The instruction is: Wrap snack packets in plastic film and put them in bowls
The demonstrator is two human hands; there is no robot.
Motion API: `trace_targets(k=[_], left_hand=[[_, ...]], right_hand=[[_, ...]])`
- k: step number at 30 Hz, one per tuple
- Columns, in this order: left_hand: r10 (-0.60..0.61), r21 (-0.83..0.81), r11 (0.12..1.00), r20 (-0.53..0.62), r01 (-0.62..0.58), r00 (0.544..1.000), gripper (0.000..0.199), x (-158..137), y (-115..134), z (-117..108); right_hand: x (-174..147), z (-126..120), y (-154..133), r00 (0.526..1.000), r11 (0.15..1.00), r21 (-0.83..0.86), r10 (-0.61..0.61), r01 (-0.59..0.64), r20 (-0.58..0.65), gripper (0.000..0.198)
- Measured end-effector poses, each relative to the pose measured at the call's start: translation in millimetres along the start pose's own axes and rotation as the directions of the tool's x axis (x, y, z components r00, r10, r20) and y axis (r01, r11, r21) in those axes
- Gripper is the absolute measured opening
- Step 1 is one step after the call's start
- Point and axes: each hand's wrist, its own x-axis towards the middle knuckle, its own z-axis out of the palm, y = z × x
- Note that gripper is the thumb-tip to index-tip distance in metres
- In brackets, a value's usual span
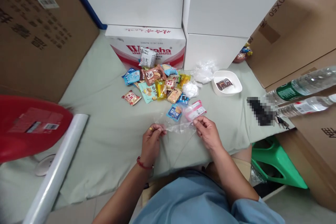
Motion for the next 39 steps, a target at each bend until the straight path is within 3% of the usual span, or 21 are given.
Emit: trace_targets(k=[7,12,19,23,27,29,31,33,35,37,39], left_hand=[[-0.051,-0.239,0.971,-0.089,0.029,0.995,0.025,-15,13,-3],[-0.083,-0.079,0.995,-0.305,0.062,0.949,0.026,-51,15,-25],[-0.068,0.016,0.997,-0.381,0.080,0.922,0.028,-76,25,-36],[0.028,0.082,0.997,-0.341,0.001,0.940,0.028,-74,26,-39],[-0.033,0.132,0.988,-0.359,0.085,0.933,0.037,-72,11,-47],[-0.040,0.137,0.986,-0.334,0.091,0.942,0.038,-72,4,-49],[-0.017,0.160,0.985,-0.293,0.066,0.956,0.036,-72,0,-47],[0.013,0.208,0.977,-0.260,0.043,0.966,0.035,-73,-1,-43],[0.046,0.282,0.959,-0.225,0.019,0.973,0.034,-75,-1,-38],[0.060,0.371,0.928,-0.188,0.014,0.980,0.036,-80,1,-37],[0.013,0.466,0.883,-0.161,0.064,0.987,0.040,-86,3,-40]], right_hand=[[-5,-37,7,0.995,0.993,0.095,0.067,-0.075,0.076,0.040],[-1,-61,16,0.988,0.996,-0.004,0.090,-0.090,0.126,0.045],[13,-85,34,0.991,0.959,-0.252,-0.119,0.131,0.062,0.041],[28,-90,25,0.957,0.854,-0.432,-0.244,0.289,0.158,0.030],[37,-80,-5,0.858,0.584,-0.649,-0.456,0.488,0.236,0.021],[35,-62,-21,0.781,0.493,-0.642,-0.553,0.587,0.289,0.020],[30,-35,-32,0.685,0.406,-0.572,-0.580,0.713,0.441,0.021],[26,-1,-34,0.576,0.287,-0.505,-0.510,0.814,0.639,0.029],[25,34,-27,0.483,0.131,-0.469,-0.357,0.873,0.799,0.042],[29,63,-15,0.417,-0.016,-0.427,-0.183,0.904,0.890,0.042],[36,81,0,0.378,-0.106,-0.382,-0.059,0.918,0.924,0.030]])
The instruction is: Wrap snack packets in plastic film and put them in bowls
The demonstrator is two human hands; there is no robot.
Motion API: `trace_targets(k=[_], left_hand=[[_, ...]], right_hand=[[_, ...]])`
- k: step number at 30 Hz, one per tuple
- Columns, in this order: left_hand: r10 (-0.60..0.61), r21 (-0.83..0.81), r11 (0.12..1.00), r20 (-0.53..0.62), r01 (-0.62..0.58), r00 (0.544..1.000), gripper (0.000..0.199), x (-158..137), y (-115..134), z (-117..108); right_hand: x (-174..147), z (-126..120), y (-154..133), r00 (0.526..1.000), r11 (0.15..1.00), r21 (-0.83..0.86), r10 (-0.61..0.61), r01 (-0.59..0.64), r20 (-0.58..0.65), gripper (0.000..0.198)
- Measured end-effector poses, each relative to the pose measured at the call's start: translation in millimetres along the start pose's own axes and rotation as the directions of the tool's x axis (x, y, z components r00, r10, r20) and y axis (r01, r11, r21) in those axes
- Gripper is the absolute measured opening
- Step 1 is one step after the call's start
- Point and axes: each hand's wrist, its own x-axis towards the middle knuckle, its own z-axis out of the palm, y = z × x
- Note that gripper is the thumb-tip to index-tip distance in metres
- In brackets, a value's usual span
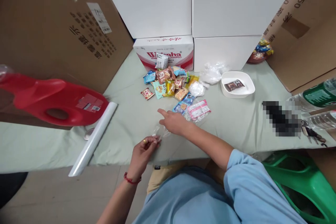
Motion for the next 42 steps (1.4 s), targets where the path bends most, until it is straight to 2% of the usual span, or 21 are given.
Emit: trace_targets(k=[2,3,5,6,8,10,12,15,18,23,26,30,32,34,36,39,42], left_hand=[[-0.048,0.139,0.989,0.010,0.046,0.999,0.046,-6,2,-9],[-0.041,0.213,0.976,-0.025,0.045,0.999,0.048,-7,4,-14],[0.072,0.338,0.941,-0.160,-0.014,0.985,0.047,-6,12,-21],[0.154,0.375,0.925,-0.234,-0.057,0.960,0.045,-3,18,-21],[0.232,0.363,0.925,-0.299,-0.114,0.926,0.042,9,32,-14],[0.130,0.196,0.977,-0.255,-0.080,0.958,0.043,24,44,-1],[-0.042,0.025,0.999,-0.115,0.046,0.993,0.050,36,51,13],[-0.195,-0.142,0.969,0.050,0.201,0.979,0.067,40,51,27],[-0.259,-0.273,0.920,0.115,0.281,0.959,0.069,34,42,27],[-0.222,-0.336,0.900,0.192,0.276,0.956,0.047,38,25,20],[-0.188,-0.316,0.918,0.185,0.240,0.964,0.040,43,21,21],[-0.207,-0.349,0.905,0.136,0.243,0.969,0.043,40,26,26],[-0.218,-0.378,0.888,0.161,0.264,0.963,0.051,36,31,28],[-0.171,-0.353,0.907,0.193,0.231,0.966,0.059,34,32,28],[-0.116,-0.277,0.946,0.194,0.168,0.974,0.055,36,30,27],[-0.115,-0.198,0.969,0.165,0.148,0.979,0.036,40,22,22],[-0.096,-0.161,0.980,0.139,0.118,0.986,0.030,41,18,19]], right_hand=[[6,16,2,1.000,0.999,-0.033,-0.012,0.013,0.024,0.024],[6,24,4,1.000,0.999,-0.036,-0.017,0.017,-0.002,0.023],[-1,37,4,0.993,0.998,-0.031,-0.053,0.050,-0.104,0.024],[-6,43,3,0.983,0.996,-0.025,-0.087,0.084,-0.163,0.024],[-15,51,-3,0.952,0.986,-0.008,-0.161,0.164,-0.261,0.024],[-22,57,-10,0.925,0.974,0.013,-0.211,0.227,-0.316,0.025],[-26,61,-14,0.912,0.968,0.027,-0.226,0.250,-0.343,0.024],[-31,66,-10,0.896,0.976,0.038,-0.180,0.213,-0.405,0.023],[-37,70,-5,0.896,0.987,0.068,-0.100,0.143,-0.434,0.022],[-40,68,-7,0.908,0.983,0.169,0.003,0.074,-0.418,0.023],[-37,62,-4,0.899,0.953,0.287,0.035,0.102,-0.436,0.026],[-29,54,2,0.903,0.942,0.286,-0.038,0.175,-0.427,0.027],[-26,50,1,0.917,0.944,0.280,-0.050,0.173,-0.396,0.025],[-24,46,-3,0.927,0.940,0.295,-0.051,0.170,-0.373,0.025],[-24,41,-7,0.927,0.928,0.334,-0.030,0.165,-0.373,0.027],[-25,33,-6,0.912,0.880,0.467,0.120,0.086,-0.393,0.034],[-21,25,5,0.893,0.796,0.602,0.310,-0.057,-0.326,0.054]])
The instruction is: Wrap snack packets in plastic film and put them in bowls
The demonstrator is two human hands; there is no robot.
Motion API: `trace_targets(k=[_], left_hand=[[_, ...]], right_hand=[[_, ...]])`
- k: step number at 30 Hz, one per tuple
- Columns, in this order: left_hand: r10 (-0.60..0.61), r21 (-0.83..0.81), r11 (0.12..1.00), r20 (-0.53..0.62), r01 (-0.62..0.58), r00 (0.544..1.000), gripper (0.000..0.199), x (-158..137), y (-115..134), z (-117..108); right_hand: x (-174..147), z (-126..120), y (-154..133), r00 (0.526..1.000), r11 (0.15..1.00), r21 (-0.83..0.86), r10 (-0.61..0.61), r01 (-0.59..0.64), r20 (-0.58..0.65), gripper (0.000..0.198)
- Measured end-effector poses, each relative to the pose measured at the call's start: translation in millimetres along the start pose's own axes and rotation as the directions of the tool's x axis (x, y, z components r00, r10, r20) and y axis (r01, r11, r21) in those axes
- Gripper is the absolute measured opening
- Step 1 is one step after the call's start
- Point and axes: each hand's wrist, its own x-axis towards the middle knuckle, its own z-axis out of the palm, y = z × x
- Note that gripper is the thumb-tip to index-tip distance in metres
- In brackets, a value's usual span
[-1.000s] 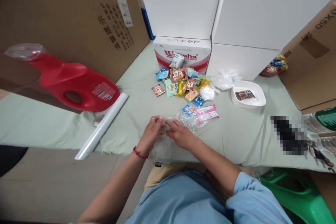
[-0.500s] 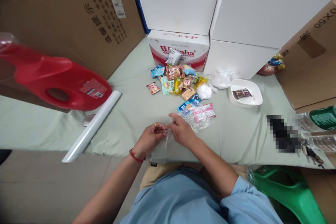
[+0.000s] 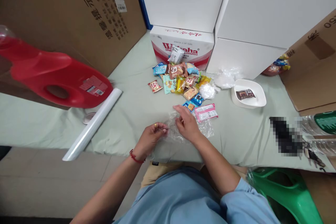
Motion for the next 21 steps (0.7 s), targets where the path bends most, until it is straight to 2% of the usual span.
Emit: trace_targets(k=[2,3,5,7,11,15,18,21], left_hand=[[0.026,0.025,0.999,0.008,-0.026,1.000,0.031,-2,0,0],[0.035,0.025,0.999,0.013,-0.035,0.999,0.033,-3,0,0],[0.051,-0.019,0.999,0.008,-0.050,0.999,0.037,-4,-1,0],[0.054,-0.084,0.995,-0.016,-0.055,0.998,0.040,-4,-3,0],[0.041,-0.132,0.990,-0.133,-0.058,0.990,0.036,-1,-7,-1],[0.114,-0.001,0.993,-0.307,-0.121,0.945,0.028,2,-7,-5],[0.193,0.076,0.981,-0.449,-0.178,0.872,0.026,0,-4,-13],[0.227,0.084,0.973,-0.513,-0.215,0.828,0.026,-10,-4,-24]], right_hand=[[9,-4,5,0.994,0.997,0.000,0.082,-0.082,0.073,0.062],[13,-6,7,0.987,0.995,-0.003,0.098,-0.098,0.126,0.057],[18,-7,11,0.981,0.996,0.014,0.085,-0.089,0.175,0.031],[19,-9,10,0.993,0.997,0.061,0.043,-0.050,0.113,0.018],[9,-21,-4,0.997,0.992,0.120,-0.016,0.025,-0.076,0.018],[-17,-46,-24,0.995,0.989,0.128,-0.062,0.072,-0.083,0.016],[-52,-62,-33,0.993,0.987,0.117,-0.111,0.114,-0.025,0.017],[-94,-69,-34,0.995,0.994,0.084,-0.071,0.065,0.065,0.024]])
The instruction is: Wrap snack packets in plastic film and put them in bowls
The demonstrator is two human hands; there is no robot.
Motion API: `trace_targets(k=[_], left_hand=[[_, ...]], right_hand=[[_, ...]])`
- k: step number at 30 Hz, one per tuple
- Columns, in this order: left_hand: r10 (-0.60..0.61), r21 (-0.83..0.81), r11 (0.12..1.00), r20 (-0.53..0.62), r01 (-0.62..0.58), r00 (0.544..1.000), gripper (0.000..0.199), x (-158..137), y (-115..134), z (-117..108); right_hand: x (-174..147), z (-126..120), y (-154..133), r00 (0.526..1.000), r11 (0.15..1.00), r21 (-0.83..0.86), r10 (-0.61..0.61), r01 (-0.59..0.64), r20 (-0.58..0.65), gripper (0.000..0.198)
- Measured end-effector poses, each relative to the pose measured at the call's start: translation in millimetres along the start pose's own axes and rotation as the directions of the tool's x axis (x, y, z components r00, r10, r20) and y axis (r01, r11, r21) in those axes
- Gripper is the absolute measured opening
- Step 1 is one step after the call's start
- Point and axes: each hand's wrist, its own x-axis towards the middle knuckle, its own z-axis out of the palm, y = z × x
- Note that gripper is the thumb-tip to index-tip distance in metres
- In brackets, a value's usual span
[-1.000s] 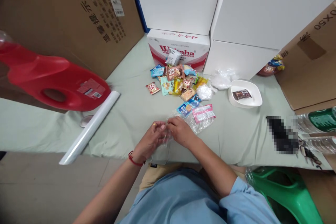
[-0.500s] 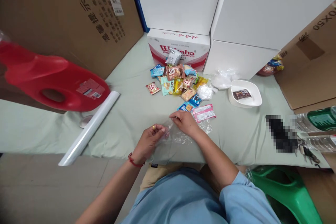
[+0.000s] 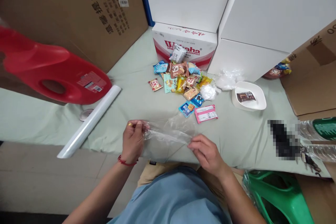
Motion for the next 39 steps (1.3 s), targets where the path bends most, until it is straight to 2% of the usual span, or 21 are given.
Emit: trace_targets(k=[3,5,6,8,10,12,15,17,19,22,24,26,28,31,33,35,36,37,39], left_hand=[[0.010,0.075,0.997,0.036,-0.012,0.999,0.027,-10,-3,-17],[-0.046,0.110,0.993,0.115,0.034,0.992,0.025,-19,-6,-27],[-0.068,0.123,0.991,0.152,0.049,0.986,0.025,-23,-7,-31],[-0.024,0.192,0.981,0.200,-0.015,0.980,0.030,-29,-8,-37],[0.117,0.319,0.928,0.242,-0.193,0.963,0.042,-31,-3,-41],[0.226,0.421,0.838,0.309,-0.347,0.924,0.056,-32,6,-40],[0.257,0.433,0.787,0.417,-0.439,0.872,0.057,-34,25,-32],[0.258,0.412,0.787,0.454,-0.458,0.853,0.047,-35,34,-20],[0.243,0.415,0.793,0.456,-0.446,0.856,0.044,-36,37,-3],[0.142,0.465,0.806,0.450,-0.367,0.882,0.050,-35,29,25],[0.037,0.501,0.812,0.469,-0.299,0.883,0.043,-32,21,40],[-0.044,0.498,0.833,0.492,-0.240,0.869,0.027,-29,15,47],[-0.053,0.444,0.874,0.491,-0.198,0.869,0.015,-26,12,48],[0.039,0.340,0.918,0.438,-0.206,0.898,0.018,-26,15,42],[0.122,0.289,0.921,0.420,-0.260,0.899,0.021,-29,19,39],[0.233,0.249,0.899,0.426,-0.361,0.874,0.021,-34,23,40],[0.288,0.235,0.878,0.436,-0.417,0.853,0.022,-37,25,41],[0.335,0.226,0.855,0.448,-0.468,0.829,0.023,-40,26,43],[0.396,0.216,0.814,0.473,-0.539,0.787,0.024,-46,27,47]], right_hand=[[-36,-2,2,0.979,0.996,-0.030,0.087,-0.083,0.184,0.027],[-49,-6,4,0.950,0.990,-0.028,0.138,-0.136,0.280,0.023],[-52,-9,6,0.949,0.986,-0.023,0.164,-0.164,0.270,0.020],[-49,-17,10,0.964,0.973,-0.032,0.230,-0.228,0.132,0.018],[-37,-22,14,0.960,0.955,-0.100,0.277,-0.279,-0.036,0.022],[-18,-22,17,0.952,0.929,-0.216,0.278,-0.300,-0.126,0.026],[12,-13,19,0.961,0.890,-0.368,0.223,-0.269,-0.165,0.042],[29,-3,20,0.975,0.874,-0.432,0.193,-0.222,-0.110,0.051],[41,9,22,0.983,0.871,-0.464,0.181,-0.163,-0.006,0.042],[48,24,27,0.982,0.893,-0.433,0.175,-0.127,0.074,0.010],[46,28,29,0.984,0.925,-0.353,0.170,-0.142,0.051,0.010],[38,25,31,0.984,0.950,-0.264,0.178,-0.166,0.021,0.013],[23,16,33,0.978,0.962,-0.189,0.207,-0.198,0.029,0.017],[-2,-7,35,0.955,0.951,-0.100,0.297,-0.293,0.026,0.022],[-13,-24,34,0.927,0.919,-0.139,0.354,-0.369,-0.121,0.026],[-15,-37,27,0.898,0.886,-0.239,0.321,-0.397,-0.302,0.030],[-11,-40,22,0.901,0.881,-0.291,0.271,-0.374,-0.339,0.034],[-4,-41,16,0.921,0.885,-0.334,0.212,-0.323,-0.327,0.044],[14,-34,5,0.975,0.910,-0.378,0.101,-0.171,-0.199,0.067]])
